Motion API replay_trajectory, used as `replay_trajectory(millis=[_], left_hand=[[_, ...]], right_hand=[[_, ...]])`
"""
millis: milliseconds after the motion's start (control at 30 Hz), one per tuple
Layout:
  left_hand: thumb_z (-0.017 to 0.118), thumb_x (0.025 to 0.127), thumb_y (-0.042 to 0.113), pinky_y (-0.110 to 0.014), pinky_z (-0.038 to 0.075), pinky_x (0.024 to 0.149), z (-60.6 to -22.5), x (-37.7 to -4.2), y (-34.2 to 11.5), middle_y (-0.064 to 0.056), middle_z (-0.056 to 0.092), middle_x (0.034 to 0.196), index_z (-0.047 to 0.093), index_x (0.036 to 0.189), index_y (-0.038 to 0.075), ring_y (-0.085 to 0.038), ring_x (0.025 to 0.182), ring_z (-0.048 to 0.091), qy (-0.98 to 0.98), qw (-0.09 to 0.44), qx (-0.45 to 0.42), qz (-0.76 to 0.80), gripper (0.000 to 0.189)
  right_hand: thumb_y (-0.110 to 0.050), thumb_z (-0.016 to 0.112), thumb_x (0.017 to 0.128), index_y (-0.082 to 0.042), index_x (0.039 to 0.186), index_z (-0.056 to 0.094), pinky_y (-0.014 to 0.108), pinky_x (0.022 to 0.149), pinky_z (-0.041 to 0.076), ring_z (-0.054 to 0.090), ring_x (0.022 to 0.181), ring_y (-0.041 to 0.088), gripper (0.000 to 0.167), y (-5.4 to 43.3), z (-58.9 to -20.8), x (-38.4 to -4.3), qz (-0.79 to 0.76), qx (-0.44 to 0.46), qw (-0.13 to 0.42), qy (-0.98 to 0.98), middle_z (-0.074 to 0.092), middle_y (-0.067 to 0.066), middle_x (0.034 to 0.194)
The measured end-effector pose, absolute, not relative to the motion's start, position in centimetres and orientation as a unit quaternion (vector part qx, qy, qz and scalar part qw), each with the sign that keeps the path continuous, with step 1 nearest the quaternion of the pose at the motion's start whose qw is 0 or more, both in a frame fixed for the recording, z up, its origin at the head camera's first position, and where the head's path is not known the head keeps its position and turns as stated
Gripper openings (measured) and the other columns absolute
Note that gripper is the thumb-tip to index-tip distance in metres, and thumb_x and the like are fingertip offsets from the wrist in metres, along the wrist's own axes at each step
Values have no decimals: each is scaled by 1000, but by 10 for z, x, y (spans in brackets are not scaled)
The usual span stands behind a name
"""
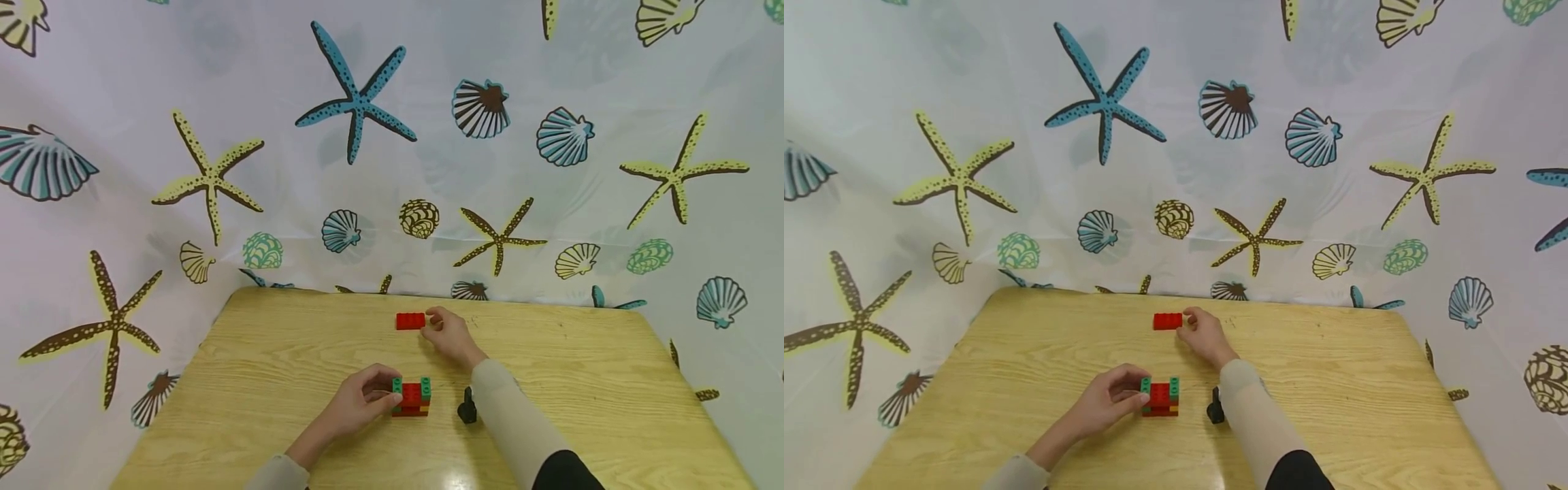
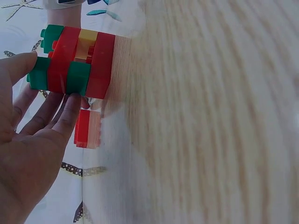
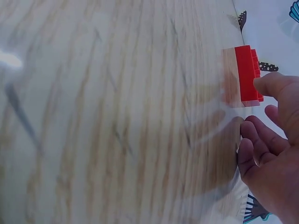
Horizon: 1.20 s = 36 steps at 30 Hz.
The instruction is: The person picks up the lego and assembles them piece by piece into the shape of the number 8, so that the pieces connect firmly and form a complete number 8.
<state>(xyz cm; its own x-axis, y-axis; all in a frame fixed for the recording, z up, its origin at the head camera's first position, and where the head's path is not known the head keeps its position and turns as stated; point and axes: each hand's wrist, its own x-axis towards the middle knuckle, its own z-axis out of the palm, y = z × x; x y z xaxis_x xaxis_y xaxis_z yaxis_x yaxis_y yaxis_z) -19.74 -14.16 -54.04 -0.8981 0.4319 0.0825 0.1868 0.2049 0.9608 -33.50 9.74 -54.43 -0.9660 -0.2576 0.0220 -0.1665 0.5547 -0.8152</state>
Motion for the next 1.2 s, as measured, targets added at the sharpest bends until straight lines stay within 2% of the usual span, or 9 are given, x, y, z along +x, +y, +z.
replay_trajectory(millis=[167,467,733,933,1200], left_hand=[[70,104,19,-27,56,100,-540,-198,-142,-17,68,129,60,136,-2,-33,121,67,769,99,204,598,40],[70,103,17,-25,56,99,-540,-198,-142,-18,67,129,59,136,-3,-32,121,67,763,106,199,606,39],[70,104,19,-24,55,99,-537,-197,-143,-18,67,129,59,136,-2,-31,121,66,766,111,199,601,40],[69,104,20,-25,55,100,-535,-197,-142,-17,67,131,59,137,-2,-32,123,66,767,115,200,599,41],[70,103,20,-25,56,100,-537,-197,-143,-18,67,130,60,135,-2,-32,122,66,769,111,199,598,40]], right_hand=[[-20,68,103,-3,149,55,46,92,58,64,114,33,51,95,-547,-340,-449,-122,43,884,65,20,132],[-17,69,102,-4,144,61,45,88,56,63,102,29,45,88,-546,-340,-428,-118,26,896,66,22,131],[-19,68,102,-6,143,63,53,98,53,64,109,35,43,84,-544,-338,-405,-118,10,907,66,22,130],[-19,69,101,-6,140,65,53,97,54,64,105,34,42,84,-545,-340,-385,-127,0,914,66,20,124],[-19,70,101,-6,137,67,55,101,53,65,112,37,38,84,-547,-340,-384,-137,-2,913,65,21,125]])
